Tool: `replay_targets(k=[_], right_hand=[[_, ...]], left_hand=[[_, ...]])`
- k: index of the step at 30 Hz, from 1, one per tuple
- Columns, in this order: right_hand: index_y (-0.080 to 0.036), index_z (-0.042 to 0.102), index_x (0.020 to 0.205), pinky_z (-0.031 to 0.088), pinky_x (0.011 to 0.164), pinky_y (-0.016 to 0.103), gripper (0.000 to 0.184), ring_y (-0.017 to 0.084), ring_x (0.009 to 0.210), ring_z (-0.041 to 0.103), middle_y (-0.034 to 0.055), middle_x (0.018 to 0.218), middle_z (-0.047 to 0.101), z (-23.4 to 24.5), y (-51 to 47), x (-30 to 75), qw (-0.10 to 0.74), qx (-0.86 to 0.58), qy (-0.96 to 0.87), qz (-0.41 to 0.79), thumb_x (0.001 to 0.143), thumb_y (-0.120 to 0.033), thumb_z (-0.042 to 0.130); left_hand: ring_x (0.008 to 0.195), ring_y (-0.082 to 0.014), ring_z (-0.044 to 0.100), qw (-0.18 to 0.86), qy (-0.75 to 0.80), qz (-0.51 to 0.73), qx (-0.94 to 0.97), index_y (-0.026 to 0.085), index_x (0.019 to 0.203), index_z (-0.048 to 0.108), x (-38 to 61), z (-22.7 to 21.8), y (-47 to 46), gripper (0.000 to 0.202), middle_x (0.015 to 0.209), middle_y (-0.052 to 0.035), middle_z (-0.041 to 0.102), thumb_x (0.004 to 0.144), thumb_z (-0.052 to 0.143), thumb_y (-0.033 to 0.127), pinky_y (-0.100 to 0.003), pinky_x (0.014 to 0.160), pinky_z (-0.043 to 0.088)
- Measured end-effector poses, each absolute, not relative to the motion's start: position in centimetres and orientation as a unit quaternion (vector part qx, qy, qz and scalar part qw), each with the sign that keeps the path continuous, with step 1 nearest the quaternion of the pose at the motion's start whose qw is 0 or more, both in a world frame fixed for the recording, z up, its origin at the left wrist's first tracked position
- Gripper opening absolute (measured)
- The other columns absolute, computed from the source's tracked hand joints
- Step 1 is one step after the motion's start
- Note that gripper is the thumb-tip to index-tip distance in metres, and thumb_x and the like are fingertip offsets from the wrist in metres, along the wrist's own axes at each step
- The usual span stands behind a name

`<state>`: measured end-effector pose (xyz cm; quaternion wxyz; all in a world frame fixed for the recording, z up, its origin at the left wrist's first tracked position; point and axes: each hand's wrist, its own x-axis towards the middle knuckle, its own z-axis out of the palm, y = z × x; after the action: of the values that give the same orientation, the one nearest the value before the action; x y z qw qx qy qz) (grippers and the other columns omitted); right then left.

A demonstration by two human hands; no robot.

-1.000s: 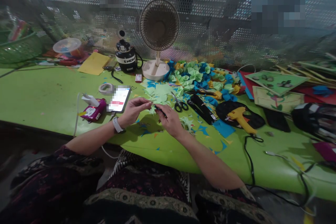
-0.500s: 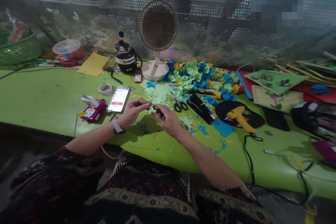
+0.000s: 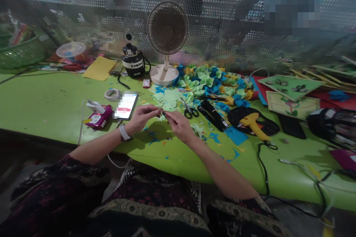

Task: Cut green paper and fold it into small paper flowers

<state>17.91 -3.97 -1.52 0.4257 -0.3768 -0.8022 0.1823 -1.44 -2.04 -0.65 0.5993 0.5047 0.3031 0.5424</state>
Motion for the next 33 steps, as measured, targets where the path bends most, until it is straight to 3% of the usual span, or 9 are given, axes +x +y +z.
replay_targets(k=[6,11,19,27,33], right_hand=[[-0.022,0.065,0.126,0.056,0.086,0.039,0.035,0.023,0.097,0.068,0.0096,0.109,0.073,-1.66,-4.36,17.54,0.413,-0.373,-0.813,0.172,0.097,-0.039,0.053],[-0.026,0.067,0.122,0.055,0.088,0.04,0.031,0.022,0.098,0.068,0.0082,0.107,0.074,-2.09,-4.18,17.57,0.427,-0.378,-0.807,0.151,0.101,-0.035,0.047],[-0.025,0.069,0.119,0.057,0.082,0.039,0.033,0.021,0.086,0.068,0.0075,0.094,0.072,-1.67,-4.1,17.81,0.421,-0.386,-0.798,0.192,0.1,-0.04,0.046],[-0.023,0.068,0.117,0.057,0.083,0.039,0.031,0.023,0.091,0.068,0.0085,0.102,0.074,-1.68,-4.37,17.53,0.418,-0.392,-0.803,0.163,0.096,-0.042,0.056],[-0.026,0.068,0.118,0.055,0.087,0.04,0.029,0.023,0.097,0.067,0.0081,0.104,0.073,-1.82,-4.19,17.69,0.43,-0.39,-0.799,0.154,0.1,-0.037,0.048]], left_hand=[[0.062,-0.0102,0.064,0.585,0.311,0.553,0.505,0.016,0.068,0.073,-1.49,-0.78,-1.88,0.028,0.066,0.0002,0.07,0.061,0.09,0.037,-0.026,0.065,0.054],[0.063,-0.0106,0.065,0.576,0.319,0.556,0.507,0.016,0.067,0.072,-1.52,-0.53,-2.03,0.03,0.067,-0.0004,0.072,0.059,0.091,0.037,-0.025,0.064,0.054],[0.064,-0.0107,0.065,0.575,0.302,0.549,0.526,0.018,0.072,0.076,-1.48,-0.39,-2.04,0.026,0.069,-0.0016,0.072,0.066,0.087,0.041,-0.026,0.067,0.056],[0.058,-0.0088,0.061,0.56,0.319,0.56,0.52,0.016,0.066,0.072,-1.5,-0.58,-1.9,0.03,0.062,0.0001,0.069,0.062,0.09,0.039,-0.023,0.059,0.05],[0.061,-0.0101,0.062,0.556,0.322,0.548,0.536,0.016,0.07,0.074,-1.63,-0.38,-1.99,0.029,0.065,-0.0011,0.07,0.065,0.087,0.041,-0.024,0.062,0.052]])
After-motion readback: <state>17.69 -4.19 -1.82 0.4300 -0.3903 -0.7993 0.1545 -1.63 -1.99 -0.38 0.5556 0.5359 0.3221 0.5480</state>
